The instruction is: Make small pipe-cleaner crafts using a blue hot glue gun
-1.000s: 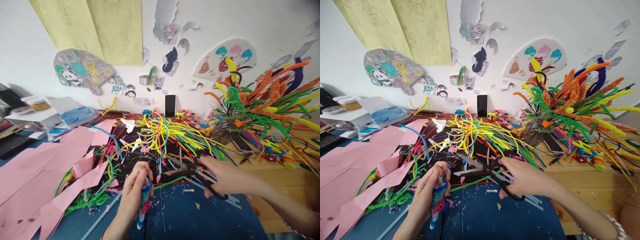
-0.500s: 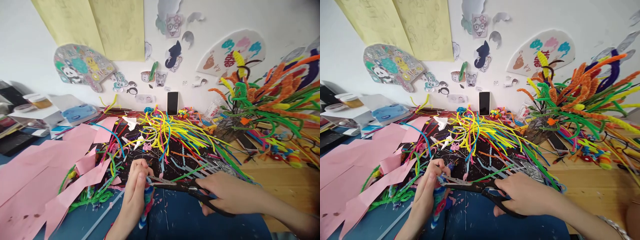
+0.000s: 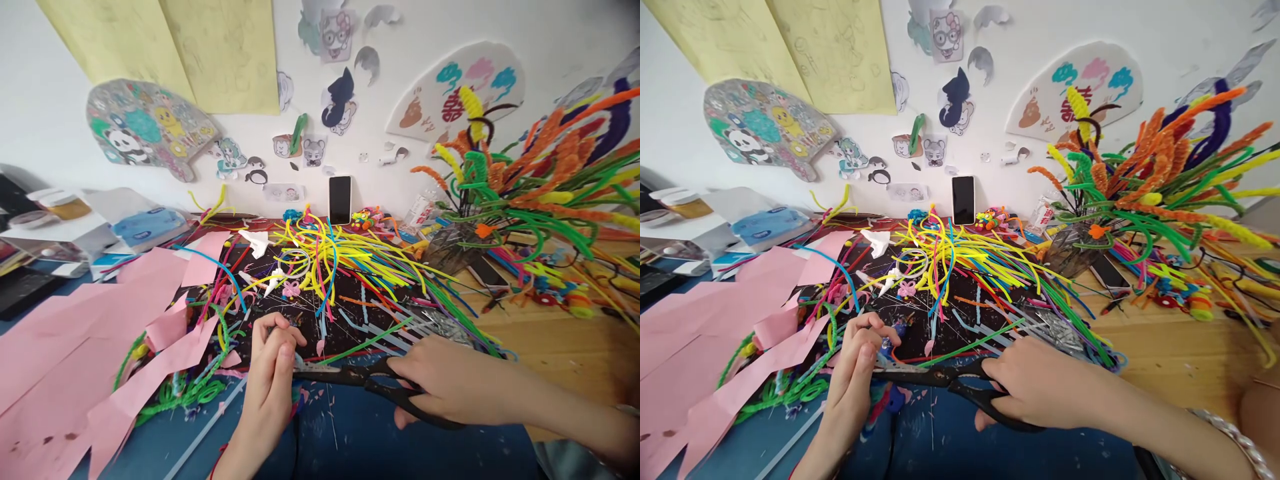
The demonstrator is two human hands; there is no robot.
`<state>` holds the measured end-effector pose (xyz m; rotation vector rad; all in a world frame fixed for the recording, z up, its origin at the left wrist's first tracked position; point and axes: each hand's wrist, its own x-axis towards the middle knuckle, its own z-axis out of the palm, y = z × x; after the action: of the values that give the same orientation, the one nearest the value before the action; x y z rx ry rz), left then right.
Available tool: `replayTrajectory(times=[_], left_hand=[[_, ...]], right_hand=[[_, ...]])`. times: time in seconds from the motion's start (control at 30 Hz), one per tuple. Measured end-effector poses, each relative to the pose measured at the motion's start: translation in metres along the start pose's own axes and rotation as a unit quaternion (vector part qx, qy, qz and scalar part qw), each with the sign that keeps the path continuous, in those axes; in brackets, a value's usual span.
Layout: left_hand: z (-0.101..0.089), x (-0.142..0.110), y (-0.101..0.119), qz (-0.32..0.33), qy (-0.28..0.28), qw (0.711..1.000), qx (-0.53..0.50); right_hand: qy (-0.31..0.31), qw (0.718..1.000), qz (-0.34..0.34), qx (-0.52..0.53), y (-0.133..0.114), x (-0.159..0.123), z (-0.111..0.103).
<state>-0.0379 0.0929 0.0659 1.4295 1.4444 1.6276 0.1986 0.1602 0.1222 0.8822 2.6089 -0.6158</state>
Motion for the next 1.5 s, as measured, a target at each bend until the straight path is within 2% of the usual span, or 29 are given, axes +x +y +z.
replayTrajectory(times=[0.17, 0.27, 0.4, 0.5, 0.57, 0.67, 0.77, 0.83, 0.9, 1.0, 1.07, 1.13, 1.2, 1.27, 1.3, 1.4, 1.47, 1.5], left_hand=[[-0.002, 0.000, 0.001, 0.024, 0.006, 1.000, 0.009], [-0.003, -0.001, 0.001, 0.008, 0.020, 1.000, 0.000], [-0.004, -0.003, 0.000, 0.003, 0.072, 0.997, -0.041], [0.002, -0.009, -0.002, -0.013, 0.057, 0.993, -0.101], [0.008, -0.014, -0.001, -0.041, 0.013, 0.990, -0.131], [0.015, -0.019, 0.004, -0.056, -0.053, 0.991, -0.109], [0.014, -0.021, 0.010, -0.061, -0.140, 0.986, -0.069], [0.012, -0.021, 0.013, -0.070, -0.171, 0.980, -0.070], [0.013, -0.020, 0.014, -0.069, -0.170, 0.980, -0.070], [0.018, -0.022, 0.010, -0.046, -0.141, 0.987, -0.069], [0.023, -0.023, 0.004, -0.052, -0.117, 0.987, -0.093], [0.024, -0.023, -0.001, -0.069, -0.101, 0.983, -0.136], [0.022, -0.021, -0.004, -0.097, -0.077, 0.972, -0.200], [0.018, -0.017, -0.002, -0.146, -0.059, 0.943, -0.293], [0.015, -0.014, 0.000, -0.178, -0.054, 0.920, -0.345], [0.010, -0.008, 0.005, -0.277, -0.033, 0.840, -0.465], [0.010, -0.007, 0.006, -0.322, -0.004, 0.811, -0.489], [0.011, -0.007, 0.005, -0.332, 0.012, 0.808, -0.487]], right_hand=[[-0.012, 1.000, -0.020, -0.019, -0.003, 0.001, 0.003], [-0.003, 1.000, 0.008, 0.020, 0.006, -0.004, 0.006], [0.042, 0.994, 0.077, 0.066, 0.021, -0.012, 0.013], [0.101, 0.975, 0.091, 0.178, 0.015, -0.005, 0.015], [0.171, 0.942, 0.063, 0.283, 0.001, 0.007, 0.017], [0.259, 0.869, -0.053, 0.418, -0.025, 0.029, 0.022], [0.242, 0.762, -0.112, 0.590, -0.044, 0.048, 0.028], [0.226, 0.713, -0.112, 0.654, -0.050, 0.056, 0.032], [0.216, 0.694, -0.105, 0.678, -0.052, 0.060, 0.036], [0.225, 0.685, -0.109, 0.684, -0.053, 0.060, 0.037], [0.247, 0.691, -0.100, 0.671, -0.047, 0.058, 0.033], [0.280, 0.726, -0.055, 0.625, -0.031, 0.056, 0.027], [0.312, 0.798, 0.028, 0.515, -0.005, 0.055, 0.020], [0.290, 0.896, 0.120, 0.315, 0.029, 0.054, 0.014], [0.270, 0.911, 0.141, 0.277, 0.047, 0.053, 0.012], [0.254, 0.926, 0.193, 0.203, 0.094, 0.050, 0.009], [0.260, 0.926, 0.224, 0.158, 0.116, 0.049, 0.008], [0.266, 0.924, 0.235, 0.140, 0.124, 0.048, 0.007]])
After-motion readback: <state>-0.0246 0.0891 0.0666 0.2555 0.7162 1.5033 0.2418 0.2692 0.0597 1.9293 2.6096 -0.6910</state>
